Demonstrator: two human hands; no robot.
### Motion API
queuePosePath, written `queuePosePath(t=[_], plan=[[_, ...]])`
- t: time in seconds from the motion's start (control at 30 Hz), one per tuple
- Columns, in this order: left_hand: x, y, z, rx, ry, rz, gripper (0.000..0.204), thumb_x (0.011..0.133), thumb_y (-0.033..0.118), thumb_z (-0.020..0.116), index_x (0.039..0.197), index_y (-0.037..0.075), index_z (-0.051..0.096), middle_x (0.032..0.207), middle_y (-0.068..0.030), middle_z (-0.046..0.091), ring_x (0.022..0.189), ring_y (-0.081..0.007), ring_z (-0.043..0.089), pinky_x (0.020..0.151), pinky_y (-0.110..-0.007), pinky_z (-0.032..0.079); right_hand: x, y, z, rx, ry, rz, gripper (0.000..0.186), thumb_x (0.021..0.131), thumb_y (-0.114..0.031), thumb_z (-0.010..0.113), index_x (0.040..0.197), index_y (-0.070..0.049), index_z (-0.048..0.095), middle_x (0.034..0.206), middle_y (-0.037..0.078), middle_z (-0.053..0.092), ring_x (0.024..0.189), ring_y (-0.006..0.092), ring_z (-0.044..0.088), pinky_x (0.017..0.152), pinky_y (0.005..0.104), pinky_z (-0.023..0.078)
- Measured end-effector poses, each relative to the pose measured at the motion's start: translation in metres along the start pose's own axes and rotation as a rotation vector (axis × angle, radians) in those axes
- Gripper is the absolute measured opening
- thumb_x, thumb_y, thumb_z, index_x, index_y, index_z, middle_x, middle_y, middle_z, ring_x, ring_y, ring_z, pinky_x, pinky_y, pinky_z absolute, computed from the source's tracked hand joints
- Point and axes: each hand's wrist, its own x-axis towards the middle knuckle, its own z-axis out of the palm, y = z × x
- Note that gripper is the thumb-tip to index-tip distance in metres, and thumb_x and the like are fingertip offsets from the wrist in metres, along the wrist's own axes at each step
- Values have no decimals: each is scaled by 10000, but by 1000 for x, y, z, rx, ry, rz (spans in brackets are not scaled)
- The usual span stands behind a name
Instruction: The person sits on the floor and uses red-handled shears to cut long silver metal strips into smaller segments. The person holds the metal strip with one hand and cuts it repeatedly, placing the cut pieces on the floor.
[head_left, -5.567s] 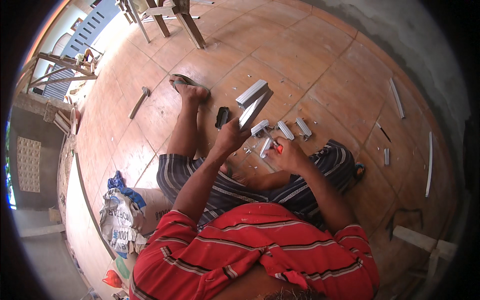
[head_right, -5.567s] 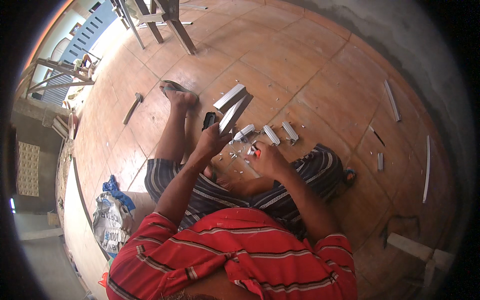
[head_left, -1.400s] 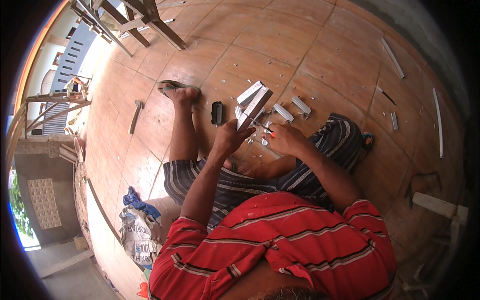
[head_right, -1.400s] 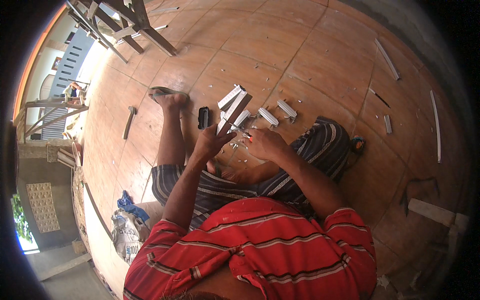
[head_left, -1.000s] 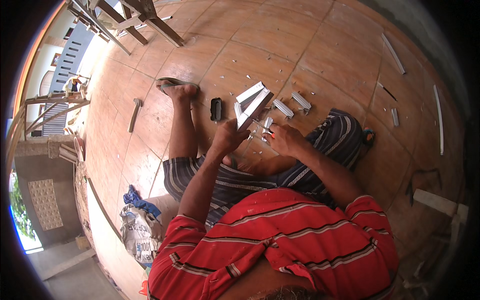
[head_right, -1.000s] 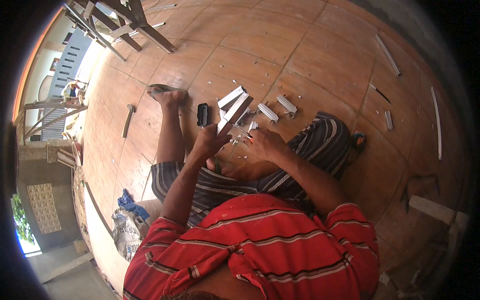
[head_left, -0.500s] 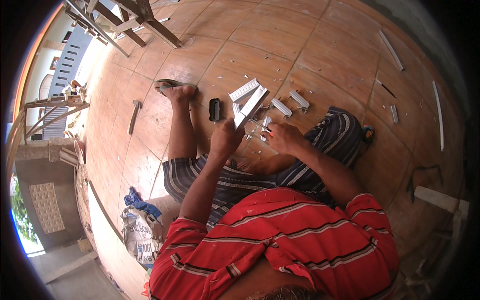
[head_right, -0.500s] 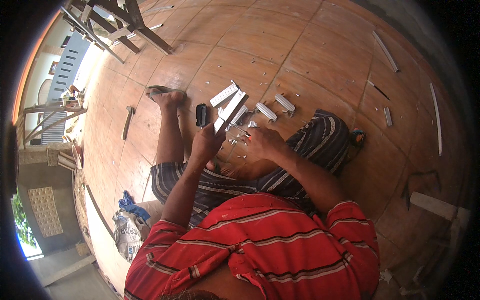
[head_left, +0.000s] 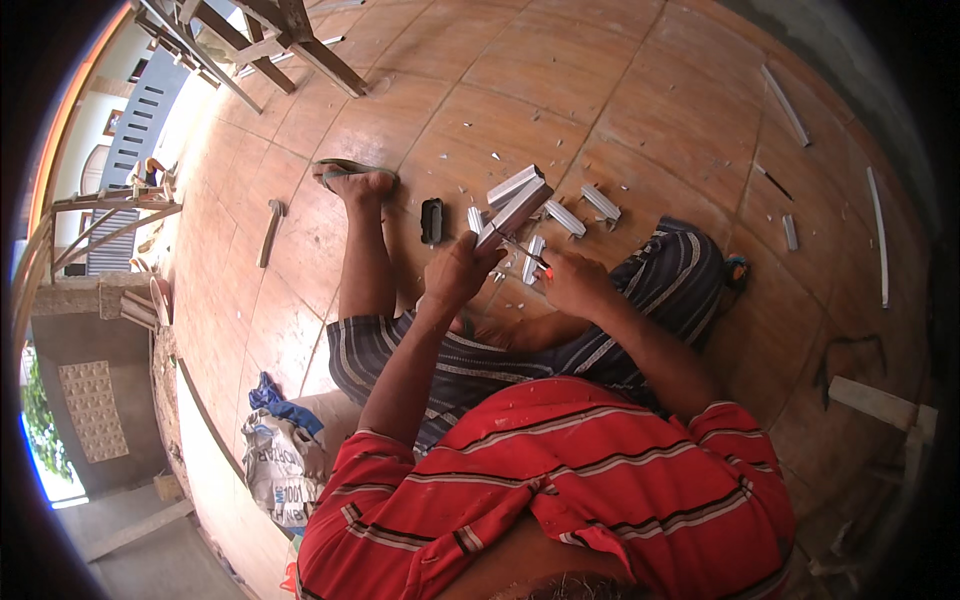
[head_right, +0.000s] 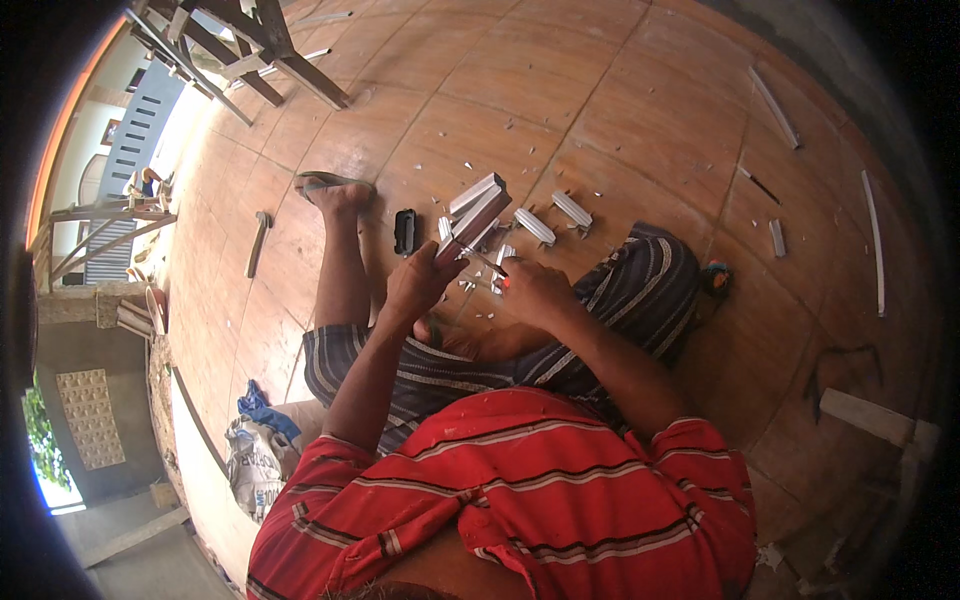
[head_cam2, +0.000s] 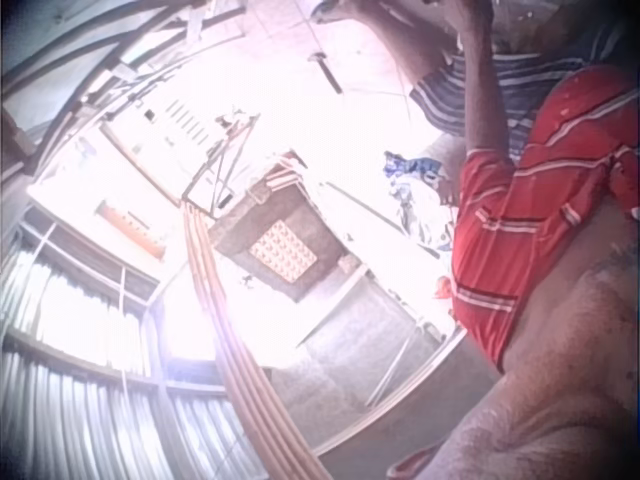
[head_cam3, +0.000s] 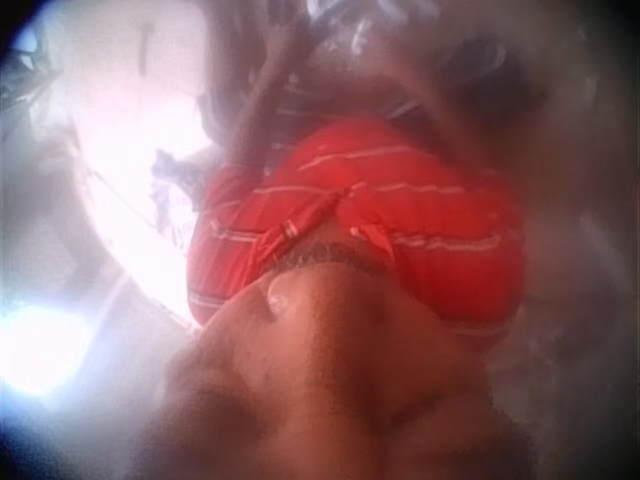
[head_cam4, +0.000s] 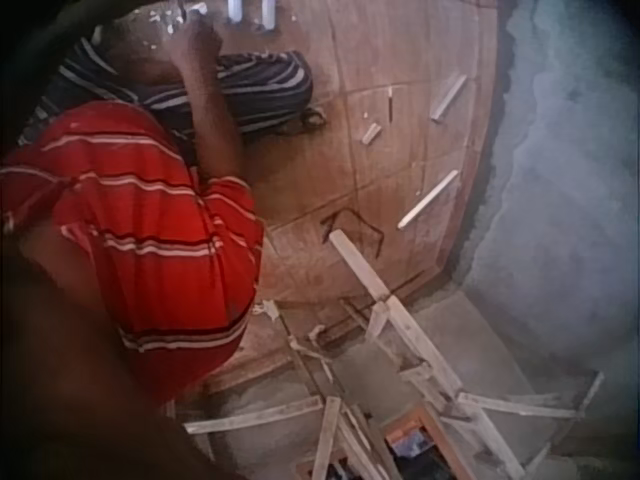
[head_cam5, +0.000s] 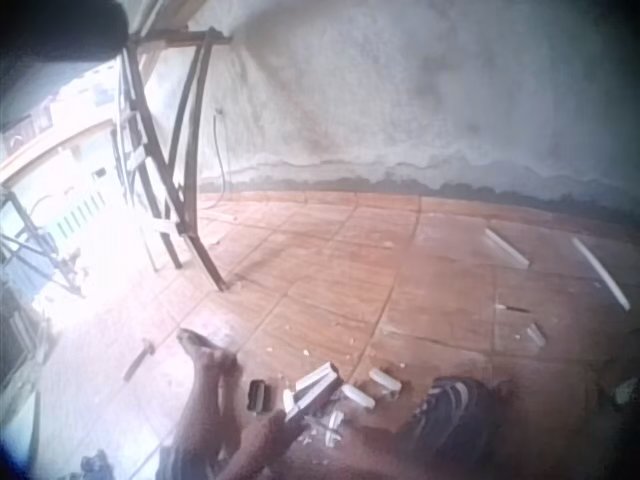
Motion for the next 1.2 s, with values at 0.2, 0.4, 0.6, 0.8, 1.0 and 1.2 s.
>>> queuePosePath(t=[0.2, 0.4, 0.6, 0.8, 1.0, 1.2], plan=[[9, -2, -6, -678, -263, -298, 385, 937, 338, 786, 981, -19, 650, 705, -85, 637, 596, -188, 644, 526, -345, 516, -12, 0, -25, 96, -365, -34, 342, 971, -328, 654, 1109, -15, 659, 1079, 269, 725, 1034, 470, 690, 903, 548, 537], [2, 10, -20, -806, -370, -309, 358, 925, 319, 812, 914, 1, 648, 664, -20, 581, 555, -111, 570, 500, -300, 484, -1, 2, -17, 94, -158, 53, 413, 998, -398, 619, 1102, 0, 659, 1079, 274, 723, 1048, 460, 690, 914, 548, 531], [-2, 14, -20, -683, -363, -280, 388, 940, 335, 781, 1010, -36, 691, 660, -42, 599, 563, -116, 584, 508, -316, 489, 3, -13, -26, 24, -156, 27, 446, 1008, -432, 587, 1124, -8, 664, 1089, 261, 727, 1048, 448, 696, 912, 546, 539], [-3, 16, -19, -666, -372, -282, 397, 938, 343, 782, 1037, -30, 689, 665, -42, 599, 564, -115, 577, 504, -317, 480, 8, -7, -16, 0, -92, -5, 407, 991, -410, 634, 1102, -21, 683, 1008, 247, 740, 988, 451, 704, 869, 536, 551], [-4, 20, -18, -709, -358, -297, 349, 929, 315, 797, 884, -3, 660, 638, -26, 571, 545, -107, 553, 487, -310, 457, 8, -12, -22, 1, -174, 21, 426, 1008, -402, 578, 1173, -25, 685, 1130, 256, 726, 1069, 438, 700, 918, 540, 550], [-5, 15, -15, -636, -346, -260, 367, 935, 323, 787, 933, -25, 669, 646, -37, 586, 547, -118, 568, 497, -324, 475, 6, -11, -19, 10, -157, 24, 412, 1012, -400, 579, 1149, -26, 684, 1097, 255, 728, 1058, 439, 701, 906, 539, 555]])
